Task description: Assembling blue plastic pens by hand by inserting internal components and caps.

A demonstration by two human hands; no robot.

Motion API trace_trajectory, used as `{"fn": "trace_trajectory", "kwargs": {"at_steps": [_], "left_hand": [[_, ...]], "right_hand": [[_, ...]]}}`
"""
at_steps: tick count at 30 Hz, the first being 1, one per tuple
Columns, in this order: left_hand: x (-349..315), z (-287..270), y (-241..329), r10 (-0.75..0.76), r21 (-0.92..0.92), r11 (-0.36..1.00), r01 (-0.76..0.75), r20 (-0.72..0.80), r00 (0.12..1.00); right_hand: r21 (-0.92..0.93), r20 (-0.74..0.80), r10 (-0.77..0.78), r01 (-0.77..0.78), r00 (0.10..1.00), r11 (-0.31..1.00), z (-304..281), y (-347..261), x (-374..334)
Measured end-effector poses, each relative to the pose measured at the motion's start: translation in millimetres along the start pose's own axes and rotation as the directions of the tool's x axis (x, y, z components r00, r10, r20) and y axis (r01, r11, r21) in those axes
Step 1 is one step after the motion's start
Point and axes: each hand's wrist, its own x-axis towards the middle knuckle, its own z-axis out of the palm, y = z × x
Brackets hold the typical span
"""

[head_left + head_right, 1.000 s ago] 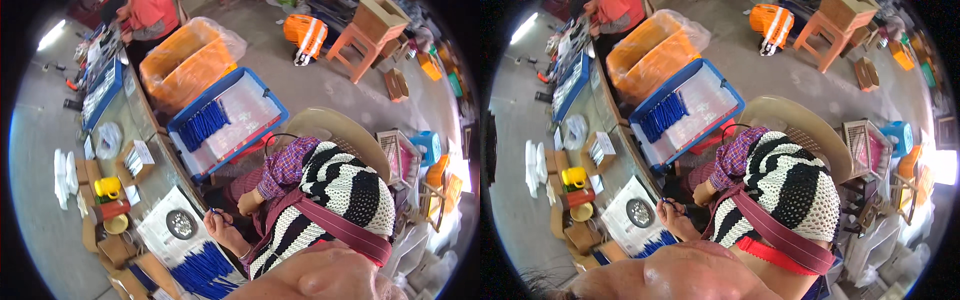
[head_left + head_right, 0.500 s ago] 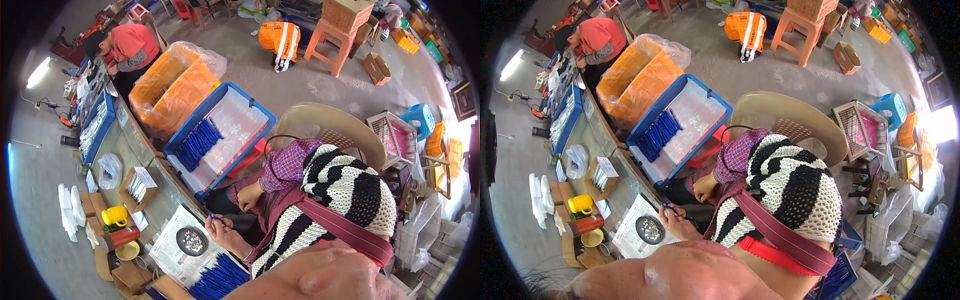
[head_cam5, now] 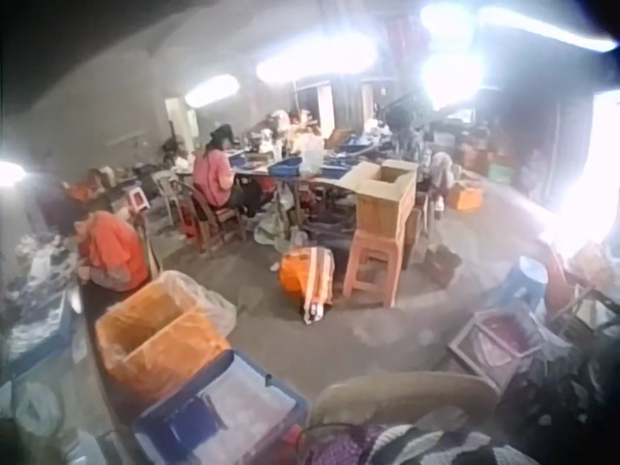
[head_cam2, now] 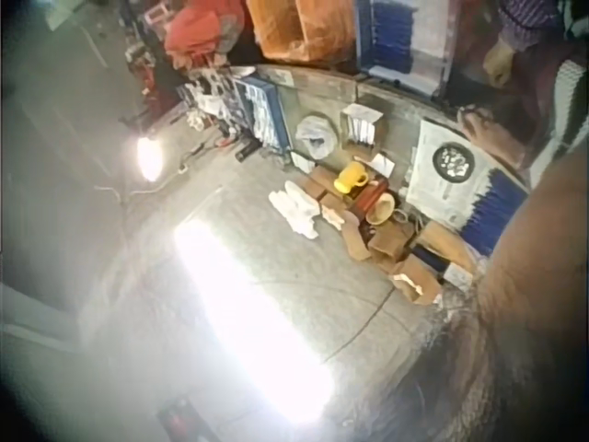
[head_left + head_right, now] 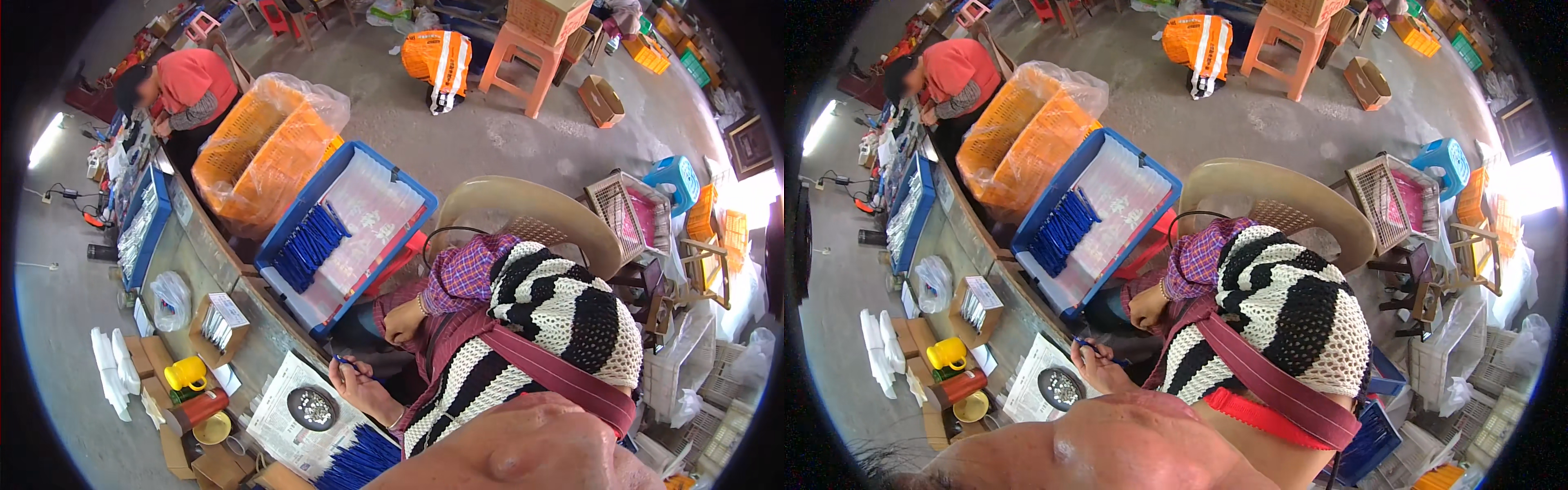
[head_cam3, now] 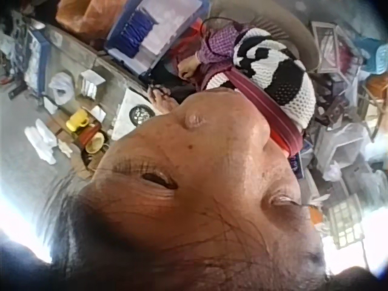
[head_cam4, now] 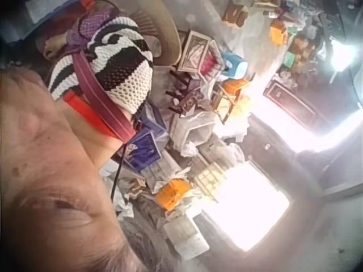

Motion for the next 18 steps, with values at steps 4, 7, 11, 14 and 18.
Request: {"fn": "trace_trajectory", "kwargs": {"at_steps": [4,7,11,14,18], "left_hand": [[0.9,7.0,0.7,-0.028,0.024,0.999,0.030,-0.043,0.999],[3.0,12.7,-1.1,-0.049,0.043,0.998,0.051,-0.050,0.998],[5.4,19.0,0.8,-0.081,0.065,0.994,0.085,-0.071,0.994],[8.3,15.6,-1.5,-0.093,0.045,0.994,0.097,-0.078,0.993],[18.4,20.8,-5.3,-0.115,0.054,0.992,0.117,-0.030,0.993]], "right_hand": [[0.023,-0.010,-0.020,0.020,1.000,1.000,3.0,0.7,5.5],[0.061,-0.026,-0.026,0.028,0.999,0.998,8.1,5.1,4.6],[0.075,-0.017,-0.001,0.003,1.000,0.997,8.9,8.1,7.0],[0.084,-0.015,0.013,-0.012,1.000,0.996,10.2,10.4,10.8],[0.094,-0.072,0.019,-0.012,0.997,0.996,8.7,16.4,9.0]]}}
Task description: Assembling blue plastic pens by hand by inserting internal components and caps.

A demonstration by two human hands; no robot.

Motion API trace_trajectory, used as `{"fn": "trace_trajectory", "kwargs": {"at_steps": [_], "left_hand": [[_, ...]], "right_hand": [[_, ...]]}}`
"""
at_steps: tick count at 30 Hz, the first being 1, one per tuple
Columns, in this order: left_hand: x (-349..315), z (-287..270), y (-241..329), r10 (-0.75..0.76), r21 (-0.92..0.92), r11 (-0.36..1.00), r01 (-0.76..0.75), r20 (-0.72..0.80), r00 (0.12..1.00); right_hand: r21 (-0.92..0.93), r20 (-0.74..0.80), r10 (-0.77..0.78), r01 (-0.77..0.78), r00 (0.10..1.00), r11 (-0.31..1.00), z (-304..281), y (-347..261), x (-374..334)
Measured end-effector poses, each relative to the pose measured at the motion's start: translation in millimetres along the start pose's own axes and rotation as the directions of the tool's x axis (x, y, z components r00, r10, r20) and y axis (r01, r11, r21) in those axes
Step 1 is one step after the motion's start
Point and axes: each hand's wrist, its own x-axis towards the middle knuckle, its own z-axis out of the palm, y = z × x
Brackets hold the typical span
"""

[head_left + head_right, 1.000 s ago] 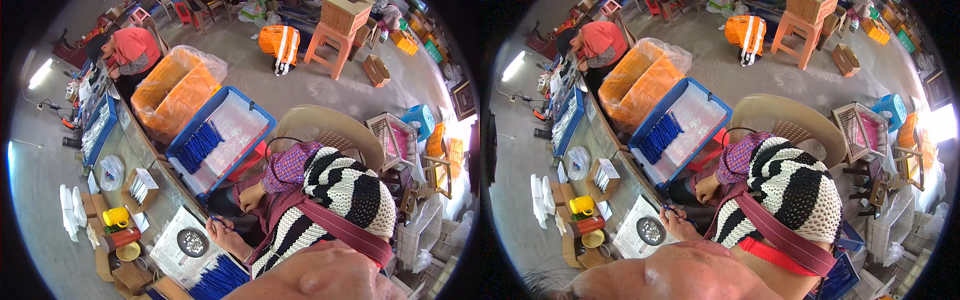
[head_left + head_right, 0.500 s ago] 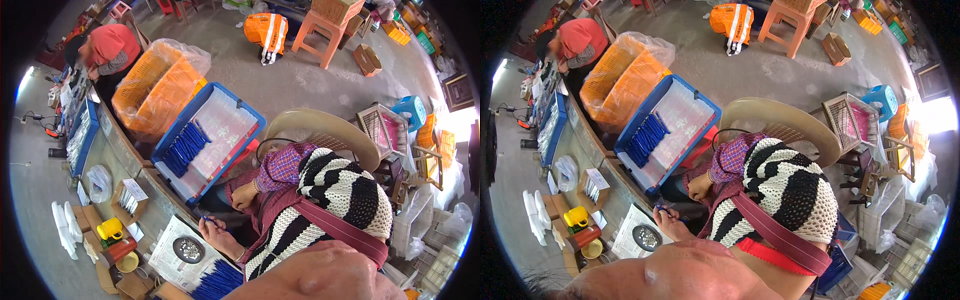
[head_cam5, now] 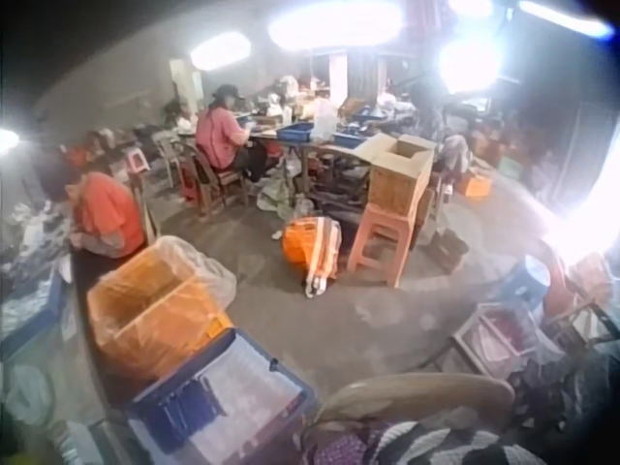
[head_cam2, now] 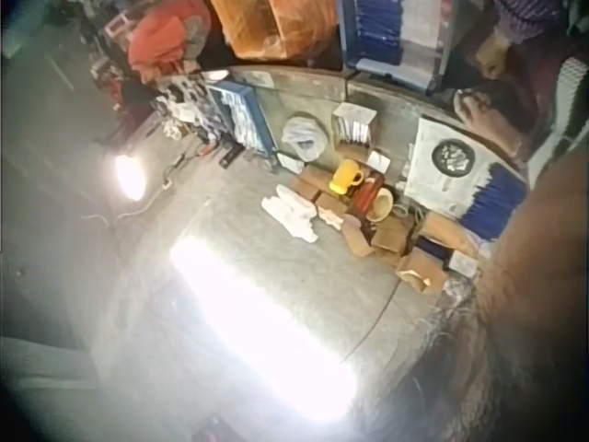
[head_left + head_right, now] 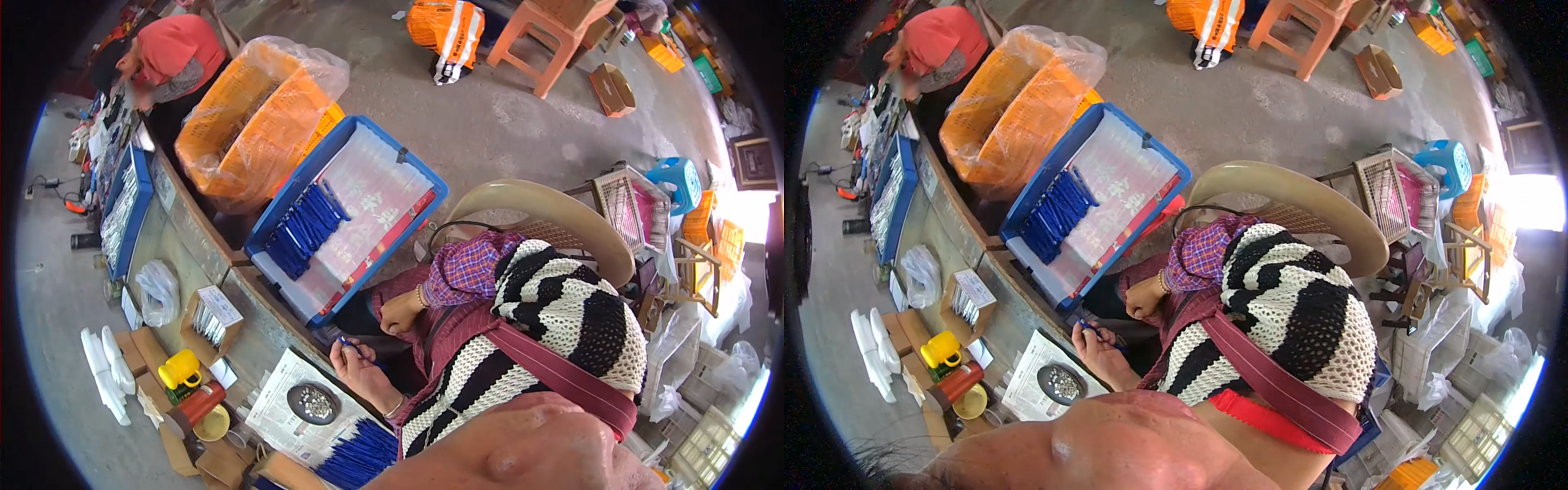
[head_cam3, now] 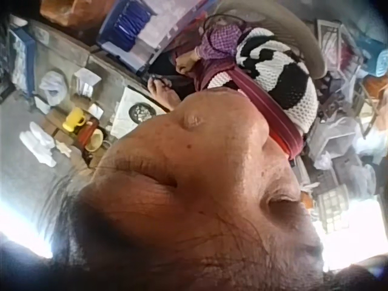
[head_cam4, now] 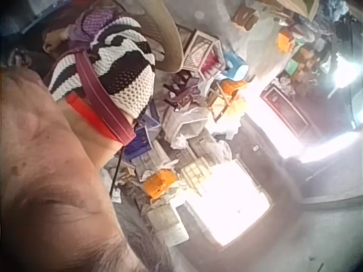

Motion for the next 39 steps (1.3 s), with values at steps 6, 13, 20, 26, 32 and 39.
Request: {"fn": "trace_trajectory", "kwargs": {"at_steps": [6,13,20,26,32,39], "left_hand": [[1.2,-15.3,-2.8,-0.010,-0.022,1.000,0.010,0.005,1.000],[-5.5,1.2,5.4,-0.044,0.025,0.999,0.044,-0.034,0.998],[6.9,12.4,1.4,-0.075,0.086,0.993,0.075,0.000,0.997],[14.6,15.4,-3.4,-0.100,0.048,0.994,0.098,0.045,0.994],[12.2,12.0,10.9,-0.075,-0.031,0.996,0.078,0.075,0.994],[-6.0,-5.8,17.2,-0.045,-0.161,0.986,0.045,0.004,0.999]], "right_hand": [[0.003,0.023,0.028,-0.028,0.999,1.000,-3.4,-5.2,3.4],[-0.004,-0.024,-0.056,0.056,0.998,0.998,-7.3,-1.6,5.0],[0.073,-0.100,-0.045,0.053,0.994,0.996,-9.4,-8.7,1.5],[0.147,-0.096,-0.008,0.022,0.995,0.989,-10.2,-5.4,1.1],[0.075,-0.150,-0.031,0.042,0.988,0.996,-7.6,-6.9,8.0],[-0.075,-0.064,0.052,-0.057,0.997,0.996,-5.9,-23.6,8.1]]}}
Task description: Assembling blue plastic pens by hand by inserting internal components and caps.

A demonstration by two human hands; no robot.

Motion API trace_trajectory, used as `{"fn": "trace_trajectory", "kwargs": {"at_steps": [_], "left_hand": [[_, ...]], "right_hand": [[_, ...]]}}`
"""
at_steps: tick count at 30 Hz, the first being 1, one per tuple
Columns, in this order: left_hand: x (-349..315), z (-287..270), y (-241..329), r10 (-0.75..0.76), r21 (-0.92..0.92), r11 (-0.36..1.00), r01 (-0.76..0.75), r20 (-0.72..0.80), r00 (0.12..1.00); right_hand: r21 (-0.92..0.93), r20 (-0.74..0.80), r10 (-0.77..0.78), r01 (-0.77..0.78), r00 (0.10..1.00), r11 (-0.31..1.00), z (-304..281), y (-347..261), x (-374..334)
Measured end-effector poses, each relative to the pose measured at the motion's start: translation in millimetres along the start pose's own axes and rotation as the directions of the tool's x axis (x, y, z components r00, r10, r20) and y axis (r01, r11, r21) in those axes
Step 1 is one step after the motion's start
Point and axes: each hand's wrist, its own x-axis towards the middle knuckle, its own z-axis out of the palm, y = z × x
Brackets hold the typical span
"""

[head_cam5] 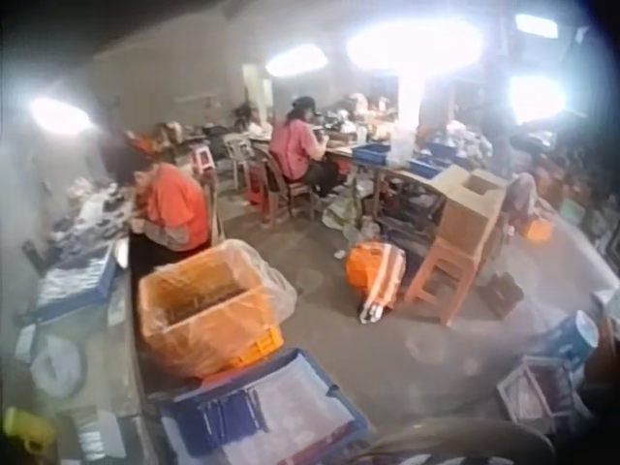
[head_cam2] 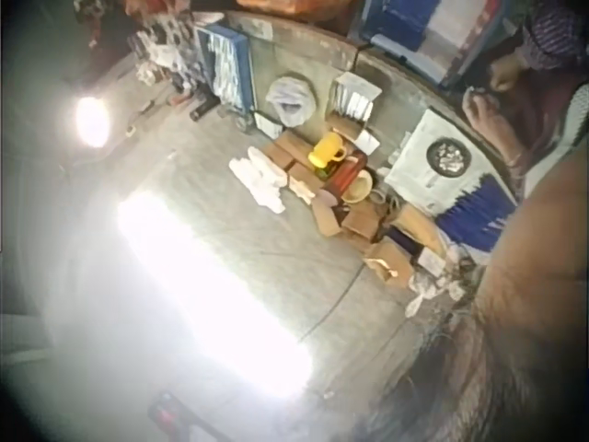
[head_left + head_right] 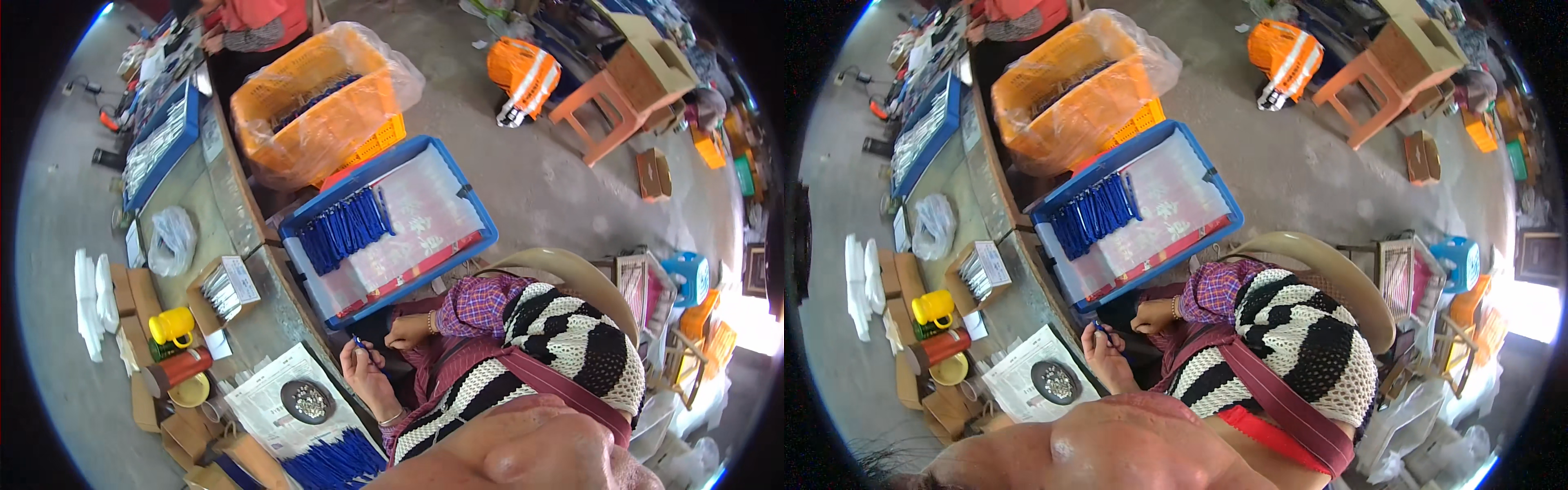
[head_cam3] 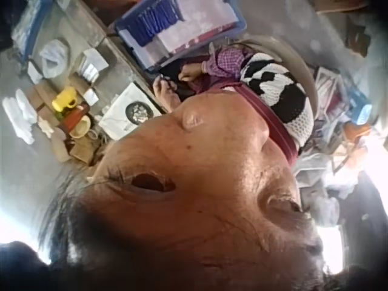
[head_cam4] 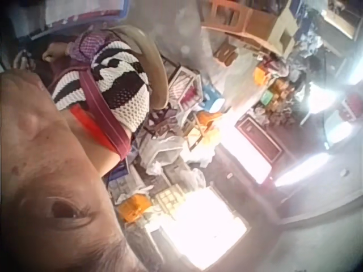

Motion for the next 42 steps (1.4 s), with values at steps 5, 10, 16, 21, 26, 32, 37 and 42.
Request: {"fn": "trace_trajectory", "kwargs": {"at_steps": [5,10,16,21,26,32,37,42], "left_hand": [[-15.9,-6.8,4.1,-0.011,-0.073,0.997,0.007,-0.054,0.999],[-29.7,-13.8,6.4,0.037,-0.120,0.991,-0.052,-0.119,0.992],[-54.6,-31.4,4.4,0.068,-0.188,0.976,-0.111,-0.222,0.973],[-88.4,-48.3,-4.1,0.157,-0.205,0.955,-0.216,-0.273,0.949],[-134.2,-54.5,-16.9,0.232,-0.214,0.927,-0.308,-0.318,0.919],[-183.3,-65.9,-33.4,0.329,-0.136,0.905,-0.404,-0.382,0.864],[-206.5,-89.4,-54.4,0.332,-0.173,0.878,-0.447,-0.452,0.828],[-213.5,-106.0,-57.5,0.308,-0.275,0.835,-0.477,-0.485,0.819]], "right_hand": [[-0.096,0.075,-0.033,0.040,0.997,0.995,8.4,0.4,-1.0],[-0.055,0.126,-0.085,0.092,0.988,0.994,12.6,-4.3,3.3],[-0.069,0.145,-0.144,0.155,0.979,0.986,18.7,-3.0,10.0],[-0.202,0.204,-0.154,0.196,0.967,0.960,24.3,-5.6,15.7],[-0.288,0.232,-0.171,0.236,0.958,0.928,34.3,-4.7,9.7],[-0.339,0.236,-0.049,0.129,0.970,0.932,46.4,-21.2,18.4],[-0.385,0.228,-0.073,0.158,0.971,0.909,43.7,-14.9,19.0],[-0.446,0.232,-0.051,0.153,0.971,0.882,43.3,-19.8,19.9]]}}
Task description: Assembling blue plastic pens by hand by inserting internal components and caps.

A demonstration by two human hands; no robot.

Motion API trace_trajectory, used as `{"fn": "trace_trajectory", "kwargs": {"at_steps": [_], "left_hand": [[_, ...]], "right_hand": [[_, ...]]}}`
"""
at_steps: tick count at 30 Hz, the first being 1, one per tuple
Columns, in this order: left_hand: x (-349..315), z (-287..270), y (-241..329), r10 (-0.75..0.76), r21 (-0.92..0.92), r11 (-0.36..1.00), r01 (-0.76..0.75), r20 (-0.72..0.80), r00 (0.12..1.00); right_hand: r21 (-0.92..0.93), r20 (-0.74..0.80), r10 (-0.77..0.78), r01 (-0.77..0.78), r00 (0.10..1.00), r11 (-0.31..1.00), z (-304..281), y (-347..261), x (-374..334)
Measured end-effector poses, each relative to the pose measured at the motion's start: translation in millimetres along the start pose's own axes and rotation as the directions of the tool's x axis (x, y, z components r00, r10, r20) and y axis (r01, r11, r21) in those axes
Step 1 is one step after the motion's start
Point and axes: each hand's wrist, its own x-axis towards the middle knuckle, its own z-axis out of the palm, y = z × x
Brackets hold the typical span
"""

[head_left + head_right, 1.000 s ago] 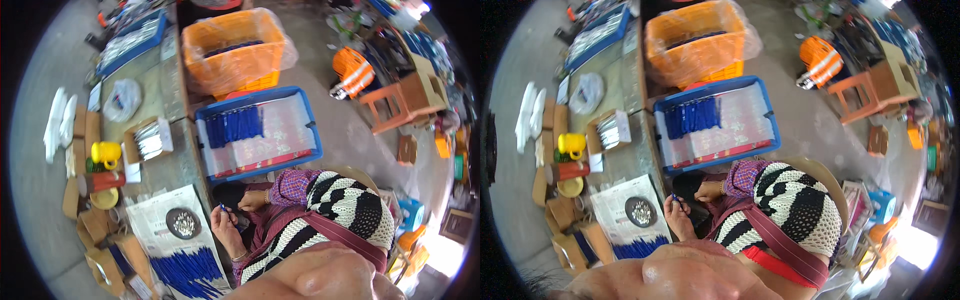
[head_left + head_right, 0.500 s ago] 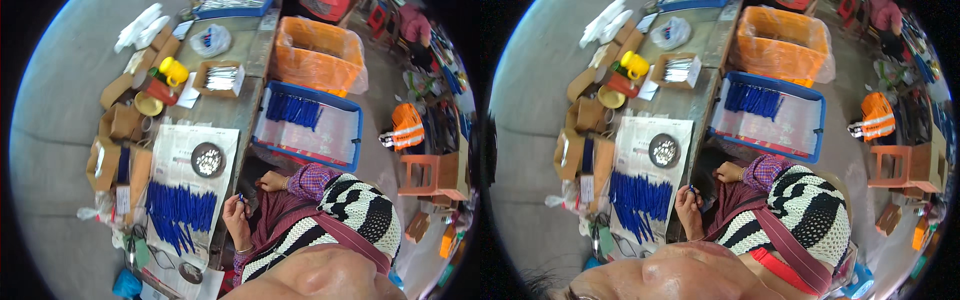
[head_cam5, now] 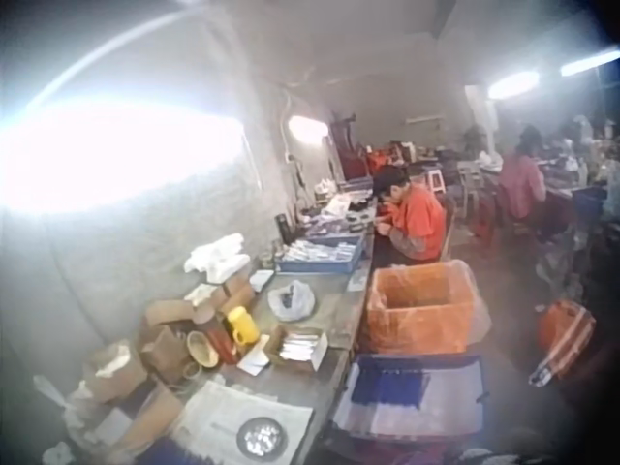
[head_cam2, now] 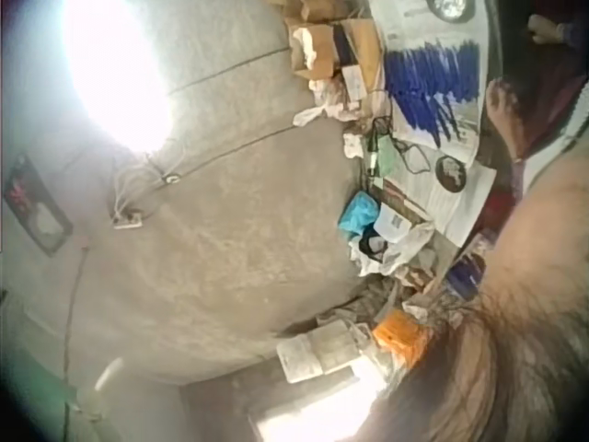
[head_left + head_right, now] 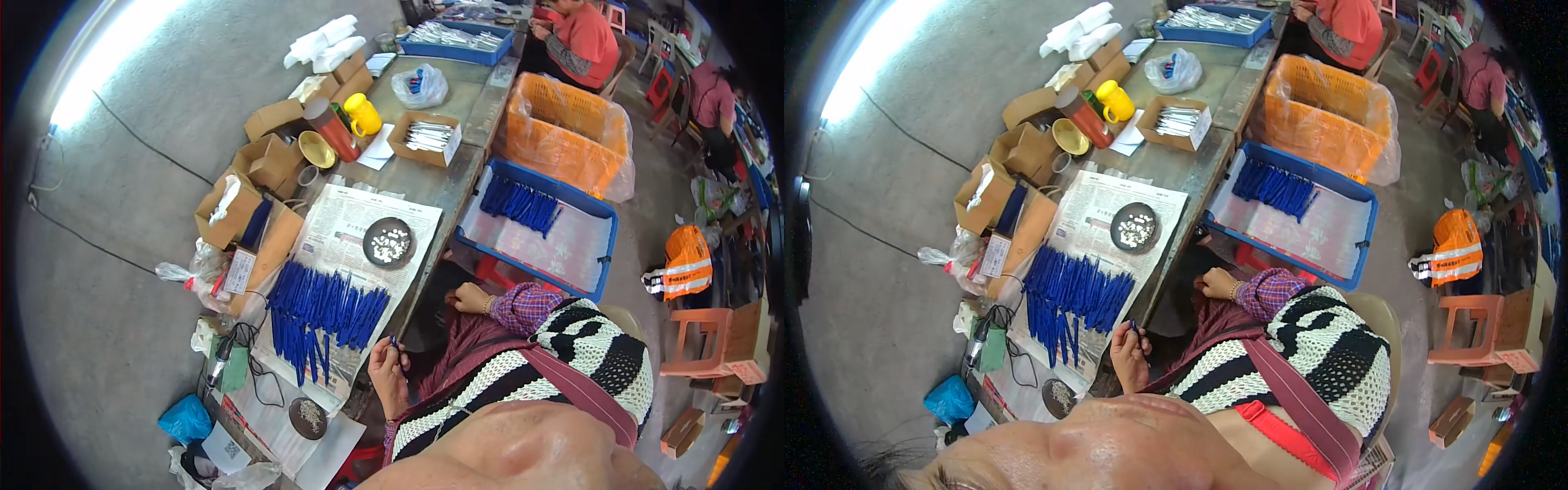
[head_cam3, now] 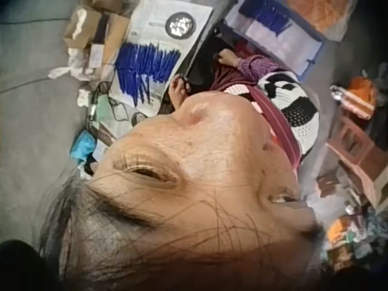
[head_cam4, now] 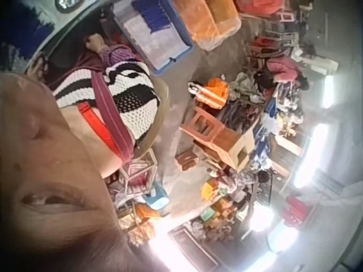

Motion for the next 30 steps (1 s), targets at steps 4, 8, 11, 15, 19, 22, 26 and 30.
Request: {"fn": "trace_trajectory", "kwargs": {"at_steps": [4,8,11,15,19,22,26,30], "left_hand": [[9.0,-2.2,3.9,0.003,0.008,1.000,-0.003,0.001,1.000],[14.3,-1.9,12.2,-0.002,0.009,1.000,0.002,-0.006,1.000],[17.9,-5.0,15.9,-0.002,0.028,1.000,0.003,-0.036,0.999],[23.5,-7.5,13.9,-0.007,0.036,0.999,0.007,-0.004,1.000],[24.0,-3.8,14.9,-0.005,0.046,0.999,0.005,0.001,1.000],[25.1,-2.2,9.5,-0.002,0.054,0.999,0.001,0.027,1.000],[22.6,0.9,6.6,0.024,0.126,0.992,-0.029,0.039,0.999],[23.4,11.1,6.4,0.093,0.167,0.981,-0.099,0.044,0.995]], "right_hand": [[0.027,0.034,0.019,-0.020,0.999,0.999,-2.1,1.7,-3.8],[0.048,0.052,0.001,-0.004,0.999,0.999,-0.1,7.2,-4.2],[0.081,0.042,0.000,-0.003,0.999,0.997,-1.6,5.8,-2.2],[-0.017,0.068,0.016,-0.015,0.998,1.000,10.5,21.3,-2.9],[-0.053,0.140,0.048,-0.041,0.989,0.998,3.3,12.1,-0.4],[0.044,0.217,-0.066,0.058,0.974,0.997,-14.3,-4.5,3.9],[0.407,0.503,-0.208,-0.017,0.839,0.913,-76.8,-89.1,30.4],[0.571,0.319,-0.180,-0.037,0.930,0.820,-91.3,-128.8,44.3]]}}
